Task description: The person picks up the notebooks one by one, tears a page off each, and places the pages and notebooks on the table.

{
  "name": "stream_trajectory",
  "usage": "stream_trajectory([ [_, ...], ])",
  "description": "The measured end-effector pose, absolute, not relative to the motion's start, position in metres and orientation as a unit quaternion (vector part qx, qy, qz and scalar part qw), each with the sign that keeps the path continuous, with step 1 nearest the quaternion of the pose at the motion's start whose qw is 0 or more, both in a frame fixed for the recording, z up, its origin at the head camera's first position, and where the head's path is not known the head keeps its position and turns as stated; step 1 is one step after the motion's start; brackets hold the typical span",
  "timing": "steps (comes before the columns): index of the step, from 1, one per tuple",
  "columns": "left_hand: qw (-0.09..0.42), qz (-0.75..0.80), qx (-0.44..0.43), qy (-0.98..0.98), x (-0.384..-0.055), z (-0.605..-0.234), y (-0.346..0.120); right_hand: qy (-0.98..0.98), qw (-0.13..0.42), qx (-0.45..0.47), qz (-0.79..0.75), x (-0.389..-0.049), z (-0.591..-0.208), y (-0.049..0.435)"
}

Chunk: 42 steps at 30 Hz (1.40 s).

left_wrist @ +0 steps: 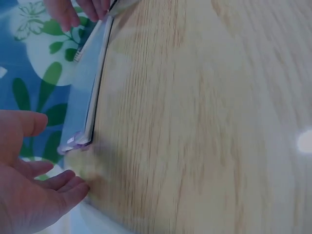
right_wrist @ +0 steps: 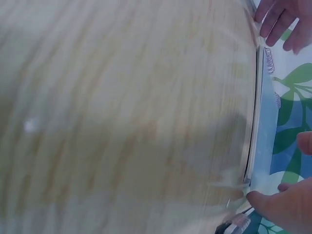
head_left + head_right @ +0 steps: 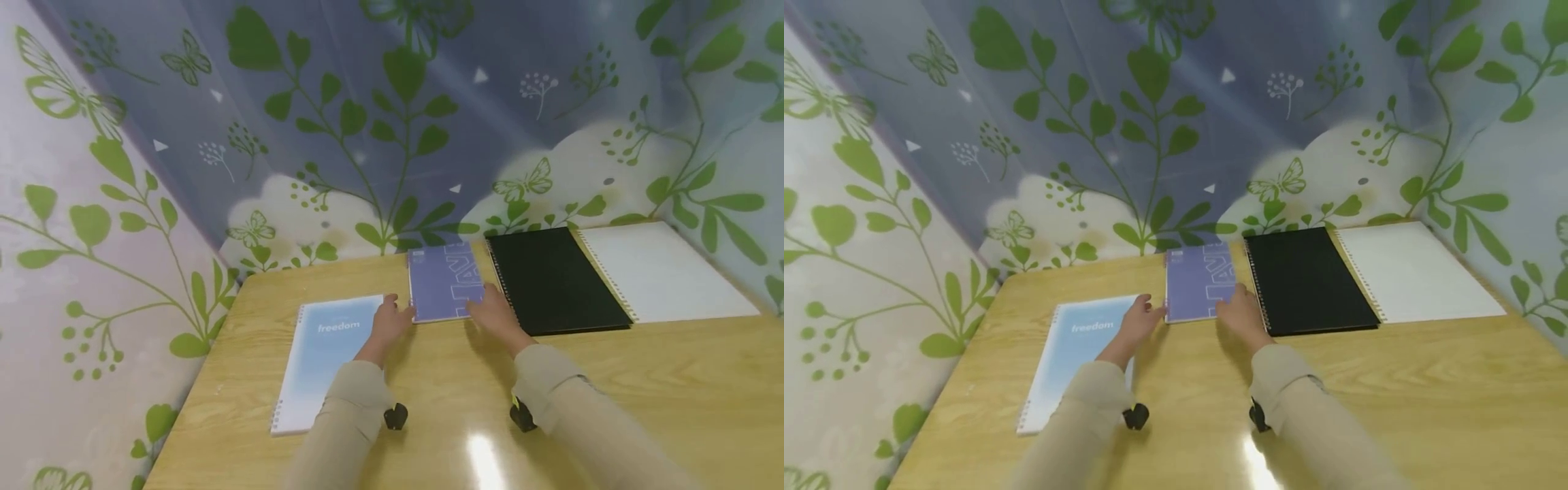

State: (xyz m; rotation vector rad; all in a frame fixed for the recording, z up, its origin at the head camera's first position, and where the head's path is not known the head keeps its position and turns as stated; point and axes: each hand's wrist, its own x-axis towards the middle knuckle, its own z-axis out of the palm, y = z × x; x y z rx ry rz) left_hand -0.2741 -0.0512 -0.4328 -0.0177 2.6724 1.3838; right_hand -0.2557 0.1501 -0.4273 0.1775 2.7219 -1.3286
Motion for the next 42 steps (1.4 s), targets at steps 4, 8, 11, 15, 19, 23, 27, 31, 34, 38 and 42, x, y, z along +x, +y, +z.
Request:
stream_trajectory([
  [4, 0.049, 0.462, -0.029, 0.885, -0.277, -0.438, -0.039, 0.898, 0.05, 0.087, -0.429, -0.256, -0.426, 0.146],
  [8, 0.035, 0.452, -0.051, 0.89, -0.276, -0.436, -0.029, 0.905, 0.041, 0.108, -0.409, -0.257, -0.424, 0.148],
  [11, 0.028, 0.439, -0.061, 0.896, -0.275, -0.432, -0.023, 0.911, 0.046, 0.109, -0.395, -0.258, -0.421, 0.151],
  [15, 0.026, 0.436, -0.073, 0.897, -0.273, -0.429, -0.018, 0.915, 0.063, 0.107, -0.385, -0.259, -0.419, 0.152],
  [19, 0.027, 0.429, -0.088, 0.898, -0.271, -0.429, -0.013, 0.913, 0.077, 0.119, -0.383, -0.258, -0.421, 0.149],
  [23, 0.037, 0.466, -0.104, 0.878, -0.271, -0.429, -0.013, 0.91, 0.074, 0.131, -0.387, -0.258, -0.424, 0.145],
  [27, 0.058, 0.518, -0.116, 0.845, -0.272, -0.43, -0.018, 0.912, 0.061, 0.13, -0.383, -0.258, -0.425, 0.145],
  [31, 0.08, 0.573, -0.118, 0.807, -0.277, -0.432, -0.022, 0.915, 0.05, 0.138, -0.376, -0.26, -0.424, 0.145],
  [34, 0.098, 0.634, -0.115, 0.759, -0.282, -0.434, -0.022, 0.914, 0.051, 0.146, -0.375, -0.263, -0.423, 0.145],
  [38, 0.106, 0.679, -0.12, 0.717, -0.284, -0.436, -0.022, 0.887, 0.054, 0.159, -0.43, -0.267, -0.423, 0.146],
  [42, 0.1, 0.684, -0.125, 0.711, -0.282, -0.437, -0.022, 0.844, 0.057, 0.185, -0.499, -0.271, -0.423, 0.147],
])
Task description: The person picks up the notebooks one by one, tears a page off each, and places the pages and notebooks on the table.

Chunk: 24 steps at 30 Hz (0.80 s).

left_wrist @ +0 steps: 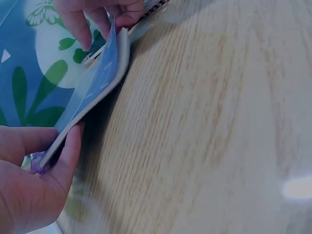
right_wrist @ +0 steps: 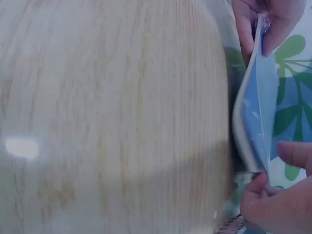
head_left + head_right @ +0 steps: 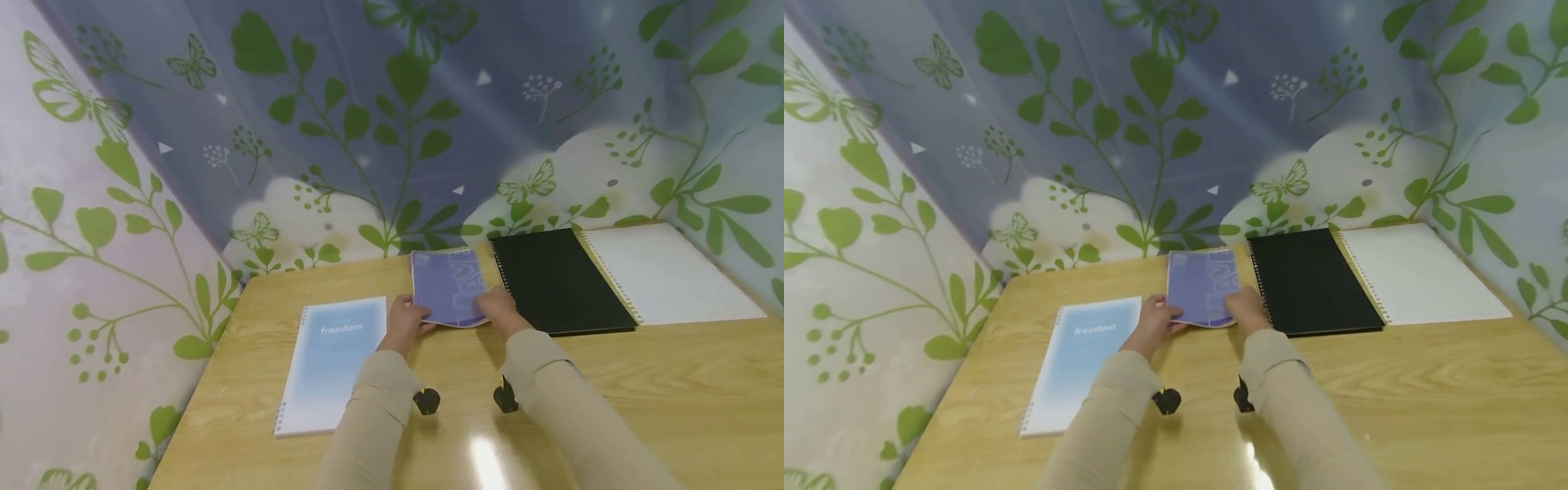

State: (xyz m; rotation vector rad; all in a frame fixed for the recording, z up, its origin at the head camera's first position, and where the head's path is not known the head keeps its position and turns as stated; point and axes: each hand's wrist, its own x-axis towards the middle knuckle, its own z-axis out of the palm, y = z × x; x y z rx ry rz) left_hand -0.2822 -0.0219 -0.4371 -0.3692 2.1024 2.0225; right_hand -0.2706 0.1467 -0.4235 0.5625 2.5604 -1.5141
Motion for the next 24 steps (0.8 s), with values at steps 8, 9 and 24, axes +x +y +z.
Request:
stream_trajectory([
  [8, 0.088, 0.701, -0.131, 0.696, -0.279, -0.436, -0.022, 0.812, 0.031, 0.207, -0.544, -0.273, -0.424, 0.148],
  [9, 0.087, 0.703, -0.131, 0.694, -0.278, -0.437, -0.022, 0.808, 0.027, 0.203, -0.553, -0.273, -0.424, 0.148],
  [24, 0.036, 0.474, -0.012, 0.88, -0.247, -0.431, -0.046, 0.769, 0.061, 0.12, -0.625, -0.234, -0.423, 0.153],
])
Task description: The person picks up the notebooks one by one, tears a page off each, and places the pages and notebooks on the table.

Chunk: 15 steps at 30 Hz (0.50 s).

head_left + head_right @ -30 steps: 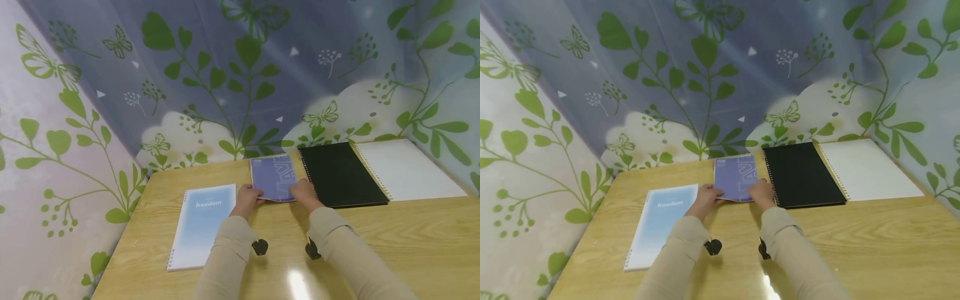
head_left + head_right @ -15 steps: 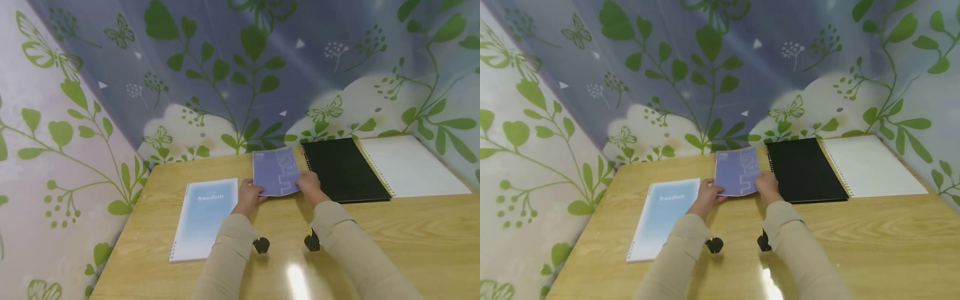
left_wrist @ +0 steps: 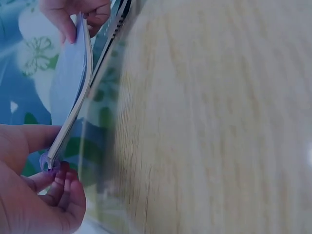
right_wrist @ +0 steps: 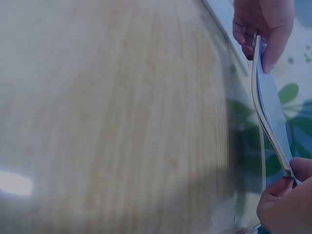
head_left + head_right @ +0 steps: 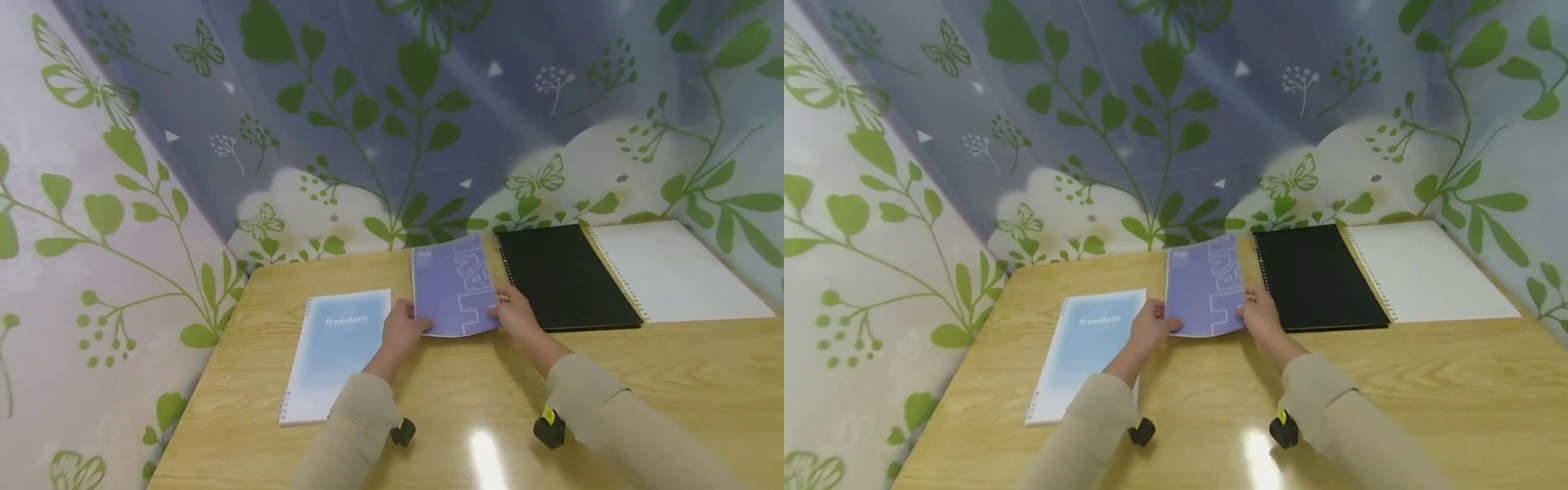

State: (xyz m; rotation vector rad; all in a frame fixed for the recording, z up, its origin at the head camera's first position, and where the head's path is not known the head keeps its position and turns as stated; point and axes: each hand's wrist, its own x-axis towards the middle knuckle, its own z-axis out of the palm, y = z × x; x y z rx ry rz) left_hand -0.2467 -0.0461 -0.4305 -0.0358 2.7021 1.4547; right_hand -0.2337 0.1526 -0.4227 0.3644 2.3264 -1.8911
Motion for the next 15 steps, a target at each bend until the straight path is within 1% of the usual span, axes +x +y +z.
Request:
stream_trajectory([
  [9, -0.001, 0.382, 0.029, 0.924, -0.219, -0.416, -0.054, 0.774, 0.072, 0.118, -0.618, -0.206, -0.423, 0.149],
  [15, -0.014, 0.288, 0.037, 0.957, -0.206, -0.418, -0.058, 0.778, 0.061, 0.1, -0.618, -0.193, -0.431, 0.147],
])
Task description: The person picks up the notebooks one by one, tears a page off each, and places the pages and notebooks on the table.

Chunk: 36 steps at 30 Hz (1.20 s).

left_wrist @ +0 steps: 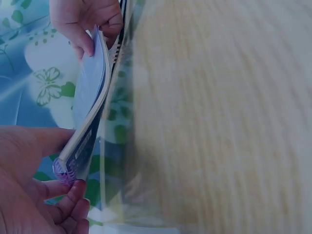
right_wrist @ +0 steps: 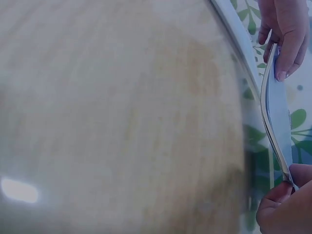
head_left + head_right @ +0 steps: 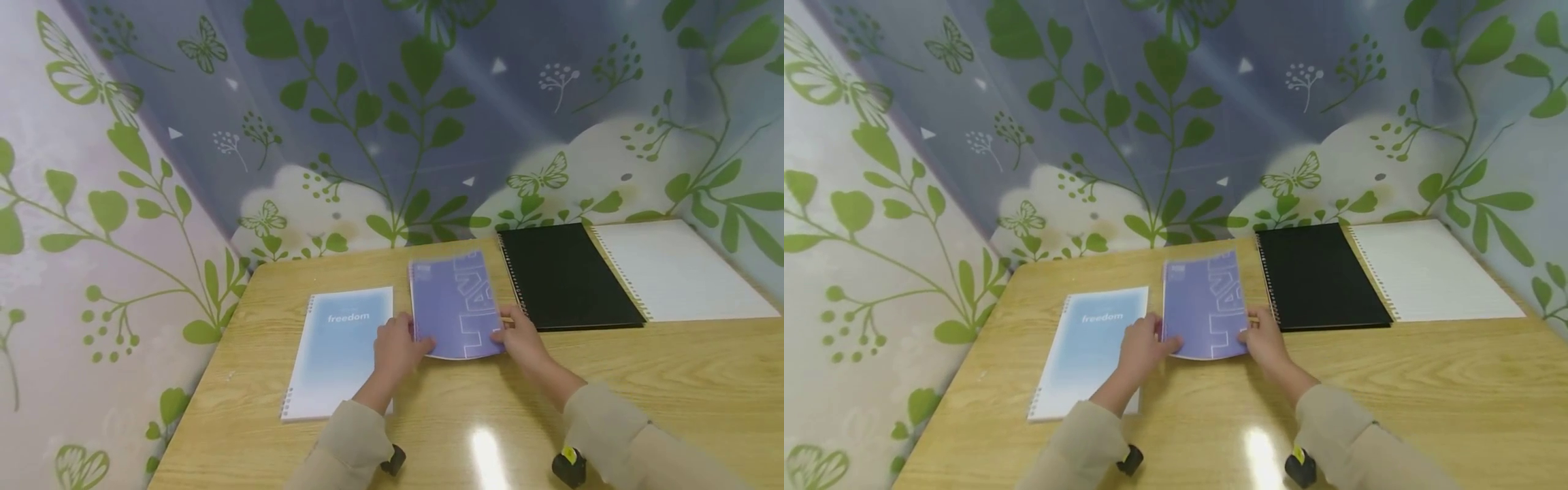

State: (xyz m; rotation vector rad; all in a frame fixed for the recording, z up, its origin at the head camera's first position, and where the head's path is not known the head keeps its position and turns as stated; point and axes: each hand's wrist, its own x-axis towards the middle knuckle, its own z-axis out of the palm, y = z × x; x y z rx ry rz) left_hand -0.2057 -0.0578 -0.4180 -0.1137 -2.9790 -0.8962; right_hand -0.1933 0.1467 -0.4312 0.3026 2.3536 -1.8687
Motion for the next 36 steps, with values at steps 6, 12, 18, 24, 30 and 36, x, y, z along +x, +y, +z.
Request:
stream_trajectory([
  [6, 0.008, -0.226, -0.047, -0.973, -0.199, -0.427, -0.059, 0.782, 0.055, 0.097, -0.613, -0.187, -0.441, 0.145],
  [12, -0.009, -0.172, -0.056, -0.984, -0.192, -0.432, -0.058, 0.843, 0.034, 0.061, -0.534, -0.182, -0.448, 0.146],
  [18, -0.019, -0.136, -0.067, -0.988, -0.191, -0.433, -0.059, 0.921, -0.008, 0.006, -0.388, -0.181, -0.449, 0.15],
  [24, -0.041, -0.133, -0.13, -0.982, -0.193, -0.434, -0.061, 0.954, -0.01, 0.004, -0.301, -0.181, -0.447, 0.152],
  [30, -0.053, -0.137, -0.161, -0.976, -0.195, -0.44, -0.066, 0.954, 0.005, 0.007, -0.301, -0.181, -0.448, 0.153],
  [36, -0.047, -0.138, -0.17, -0.975, -0.199, -0.442, -0.068, 0.951, 0.01, 0.003, -0.31, -0.184, -0.447, 0.153],
])
